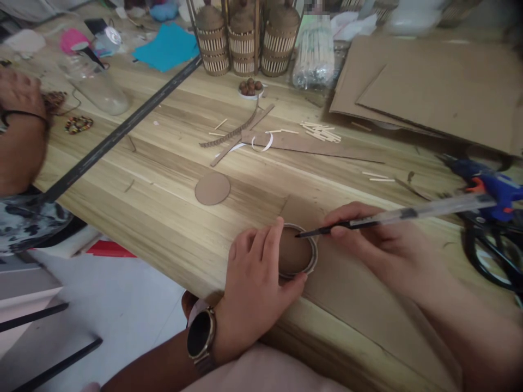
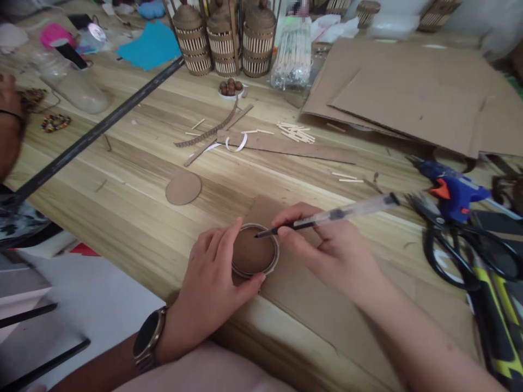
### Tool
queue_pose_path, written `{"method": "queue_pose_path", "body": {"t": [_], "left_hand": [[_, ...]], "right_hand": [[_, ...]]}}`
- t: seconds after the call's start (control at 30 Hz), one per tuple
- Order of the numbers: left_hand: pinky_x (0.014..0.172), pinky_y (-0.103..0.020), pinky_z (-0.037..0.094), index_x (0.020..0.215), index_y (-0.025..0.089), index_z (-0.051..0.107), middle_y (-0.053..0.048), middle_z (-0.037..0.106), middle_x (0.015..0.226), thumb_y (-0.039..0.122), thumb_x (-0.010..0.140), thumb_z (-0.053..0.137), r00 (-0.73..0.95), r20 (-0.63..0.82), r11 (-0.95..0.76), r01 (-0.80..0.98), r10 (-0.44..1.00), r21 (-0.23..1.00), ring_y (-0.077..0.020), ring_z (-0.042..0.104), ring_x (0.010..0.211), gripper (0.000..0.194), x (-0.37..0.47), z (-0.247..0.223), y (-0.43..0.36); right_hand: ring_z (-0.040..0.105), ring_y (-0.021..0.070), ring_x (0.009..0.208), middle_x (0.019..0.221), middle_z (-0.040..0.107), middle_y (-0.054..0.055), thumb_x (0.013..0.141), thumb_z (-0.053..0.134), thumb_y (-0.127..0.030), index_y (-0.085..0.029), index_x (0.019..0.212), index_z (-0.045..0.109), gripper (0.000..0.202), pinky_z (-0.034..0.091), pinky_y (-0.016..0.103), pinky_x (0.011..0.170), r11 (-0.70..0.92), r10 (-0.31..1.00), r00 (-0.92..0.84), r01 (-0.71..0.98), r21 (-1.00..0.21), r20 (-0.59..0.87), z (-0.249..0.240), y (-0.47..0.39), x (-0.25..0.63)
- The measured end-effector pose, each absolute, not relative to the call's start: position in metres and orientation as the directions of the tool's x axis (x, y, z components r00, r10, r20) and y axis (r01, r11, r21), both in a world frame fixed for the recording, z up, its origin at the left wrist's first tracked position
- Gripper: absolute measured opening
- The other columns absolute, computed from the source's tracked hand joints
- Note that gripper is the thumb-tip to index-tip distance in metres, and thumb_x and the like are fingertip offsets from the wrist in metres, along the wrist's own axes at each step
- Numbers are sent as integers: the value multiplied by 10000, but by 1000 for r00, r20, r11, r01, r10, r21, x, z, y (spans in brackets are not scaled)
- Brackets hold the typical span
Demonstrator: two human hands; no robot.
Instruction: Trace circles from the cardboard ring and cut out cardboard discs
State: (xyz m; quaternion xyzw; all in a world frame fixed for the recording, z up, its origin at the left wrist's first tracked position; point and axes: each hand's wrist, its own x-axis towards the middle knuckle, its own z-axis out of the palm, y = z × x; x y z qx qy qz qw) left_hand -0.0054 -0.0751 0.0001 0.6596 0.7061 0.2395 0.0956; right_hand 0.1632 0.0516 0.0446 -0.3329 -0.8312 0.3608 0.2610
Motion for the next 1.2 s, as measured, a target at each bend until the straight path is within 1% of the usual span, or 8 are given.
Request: {"method": "queue_pose_path", "body": {"t": [0.13,0.33,0.53,0.7,0.87,1.0,1.07,1.2], "left_hand": [[947,-546,483,1463,120,315,-173,635,1285,342,785,771,-109,197,6,886,974,463,-359,539,1112,847,-7,-2,-76],[957,-541,479,1457,115,312,-173,638,1259,342,784,788,-93,225,-25,882,970,471,-353,541,1109,855,-8,-2,-76],[955,-543,478,1457,120,308,-175,628,1268,358,790,785,-92,216,-21,881,972,472,-358,537,1114,853,-8,-2,-76],[947,-539,486,1459,127,310,-170,628,1247,345,786,781,-101,208,-9,882,973,471,-353,539,1103,849,-7,-1,-76],[977,-544,476,1463,134,308,-165,618,1261,330,804,755,-109,193,5,880,975,475,-356,532,1133,820,-6,1,-77],[980,-552,470,1473,150,300,-162,617,1269,336,813,741,-109,185,7,878,977,479,-361,541,1136,815,-7,0,-77],[976,-556,468,1472,145,301,-167,617,1277,343,819,736,-107,184,8,880,977,475,-362,540,1136,810,-7,0,-77],[972,-543,467,1485,126,282,-167,617,1292,328,833,724,-94,185,-4,883,978,470,-356,532,1144,814,-7,-2,-77]], "right_hand": [[726,188,758,825,756,-6,878,643,-228,-272,906,708,82,600,296,684,454,753,-632,299,-839,182,28,38,157],[715,168,738,816,759,-3,862,626,-170,-253,919,719,137,578,282,669,497,697,-690,265,-826,198,26,32,146],[694,177,733,803,763,-11,898,606,-161,-266,945,690,143,531,345,721,623,620,-726,223,-750,298,19,36,145],[673,181,713,782,748,-18,942,610,-175,-276,976,670,123,484,370,720,710,584,-722,233,-665,372,13,37,149],[677,215,746,841,762,2,961,596,-186,-275,1001,647,110,457,421,772,803,550,-737,336,-493,393,19,33,161],[672,220,729,819,751,1,933,600,-118,-263,1020,617,170,452,416,750,860,494,-772,365,-357,400,25,25,167],[670,209,724,819,755,-2,926,590,-94,-262,1025,612,196,456,395,735,867,482,-765,344,-360,428,25,21,166],[689,201,768,873,776,10,933,565,-92,-258,1003,631,192,458,388,763,854,484,-756,297,-427,441,17,16,156]]}}
